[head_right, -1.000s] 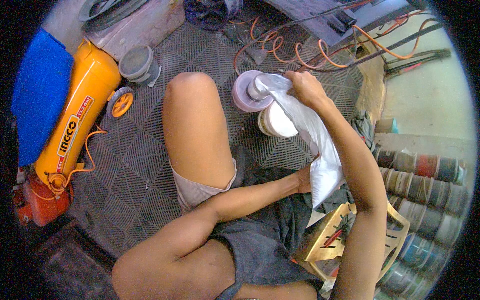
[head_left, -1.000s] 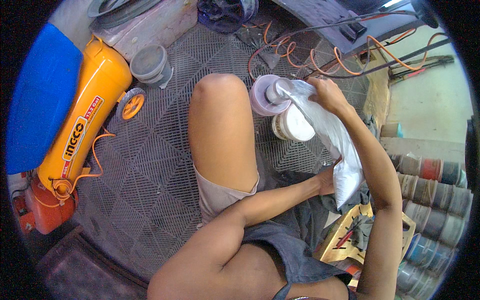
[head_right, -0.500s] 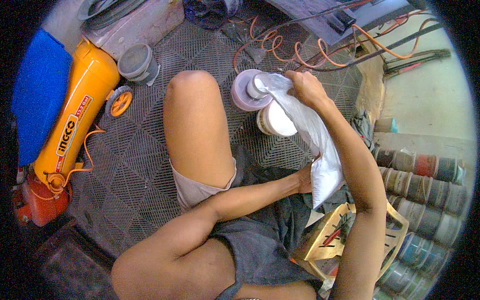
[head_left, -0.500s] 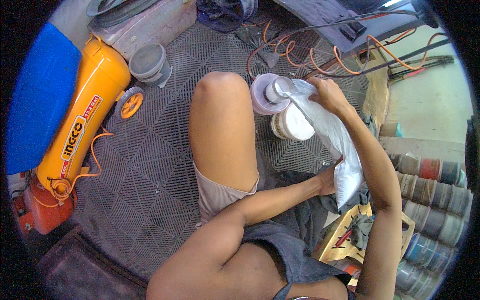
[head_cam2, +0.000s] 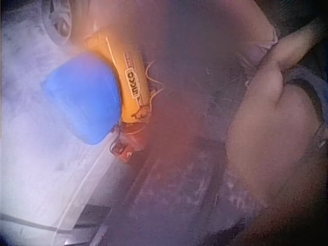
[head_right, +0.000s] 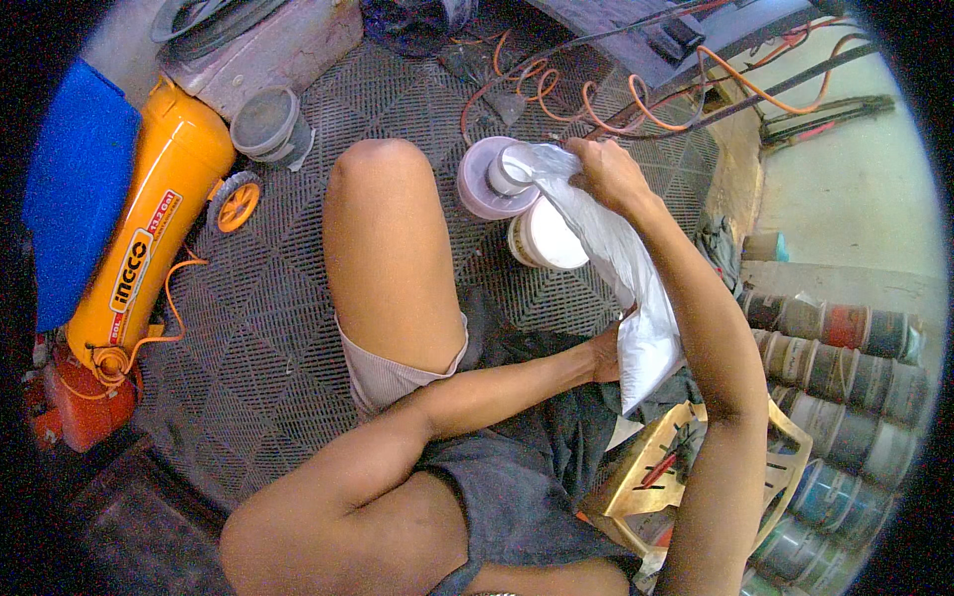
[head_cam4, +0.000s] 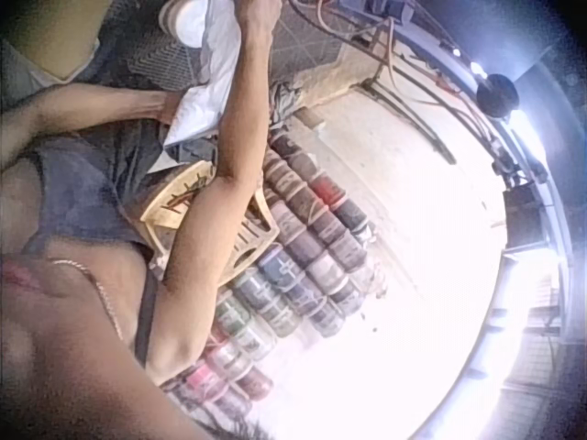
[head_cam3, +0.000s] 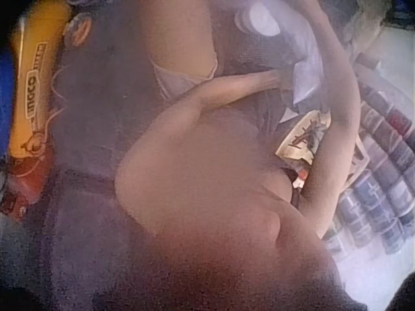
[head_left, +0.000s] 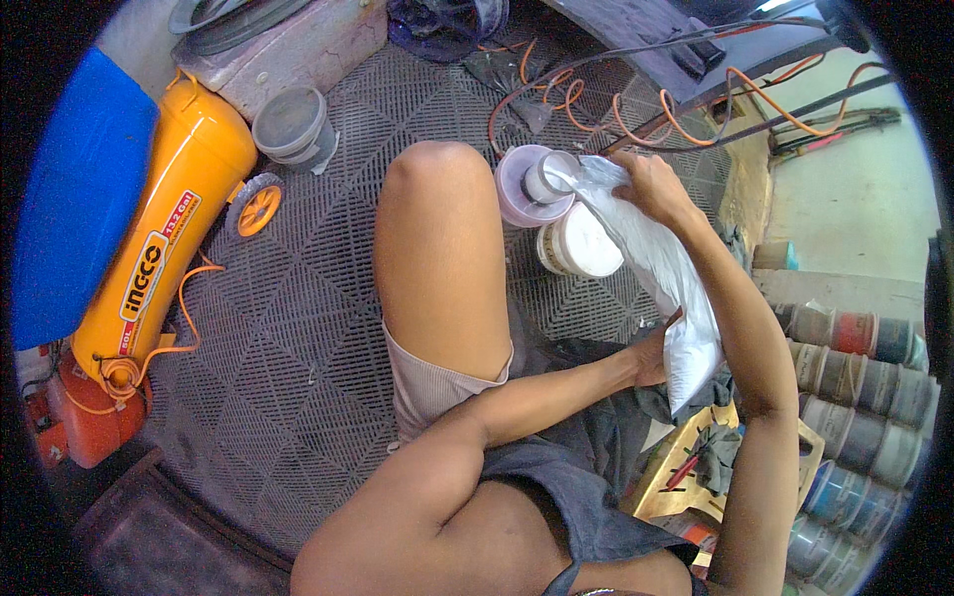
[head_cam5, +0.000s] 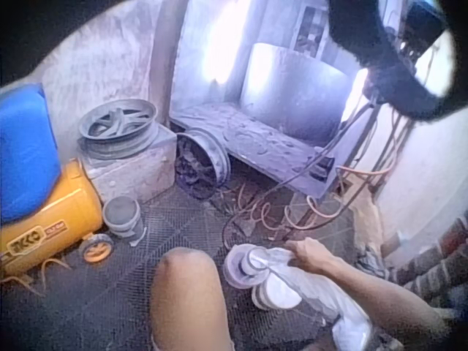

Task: The person sits on the floor and uses pliers to cut open a plastic bag containing white powder. They then pour the powder into a small container and use a spray gun to mix the contents.

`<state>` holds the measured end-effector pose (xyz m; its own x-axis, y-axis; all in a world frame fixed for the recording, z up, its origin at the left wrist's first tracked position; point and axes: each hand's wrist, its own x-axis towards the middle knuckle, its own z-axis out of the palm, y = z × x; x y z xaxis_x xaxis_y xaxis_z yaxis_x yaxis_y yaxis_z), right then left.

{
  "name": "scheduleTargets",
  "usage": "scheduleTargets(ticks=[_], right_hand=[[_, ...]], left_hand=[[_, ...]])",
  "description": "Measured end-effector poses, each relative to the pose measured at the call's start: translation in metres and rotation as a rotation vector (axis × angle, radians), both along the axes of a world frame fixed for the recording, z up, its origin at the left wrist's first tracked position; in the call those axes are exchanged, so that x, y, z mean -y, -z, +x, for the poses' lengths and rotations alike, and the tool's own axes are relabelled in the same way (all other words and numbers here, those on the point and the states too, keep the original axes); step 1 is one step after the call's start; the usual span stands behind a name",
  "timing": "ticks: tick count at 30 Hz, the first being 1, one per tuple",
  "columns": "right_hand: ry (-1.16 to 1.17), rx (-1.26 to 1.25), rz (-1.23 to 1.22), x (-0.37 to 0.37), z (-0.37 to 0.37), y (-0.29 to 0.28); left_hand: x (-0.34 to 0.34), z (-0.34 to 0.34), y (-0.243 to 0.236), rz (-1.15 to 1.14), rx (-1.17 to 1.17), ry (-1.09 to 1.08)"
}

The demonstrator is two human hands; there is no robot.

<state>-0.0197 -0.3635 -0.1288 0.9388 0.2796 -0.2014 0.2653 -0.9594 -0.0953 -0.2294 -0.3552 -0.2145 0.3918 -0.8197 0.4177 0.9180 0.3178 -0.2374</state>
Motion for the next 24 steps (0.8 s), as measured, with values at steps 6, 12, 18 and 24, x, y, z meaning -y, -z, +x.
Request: scheduleTargets(ticks=[6, 12, 18, 24], right_hand=[[0.000, 0.008, -0.020, 0.001, 0.000, -0.002], [0.008, -0.004, -0.010, 0.000, -0.001, -0.003], [-0.002, -0.007, -0.007, -0.001, 0.000, -0.005], [-0.011, 0.000, -0.019, 0.000, -0.003, -0.008]], left_hand=[[-0.002, 0.000, -0.002, -0.024, 0.015, -0.015], [-0.002, 0.001, -0.004, -0.015, 0.014, -0.016], [-0.003, 0.001, -0.006, -0.010, 0.022, -0.028], [-0.007, 0.003, -0.013, 0.012, -0.003, -0.002]])
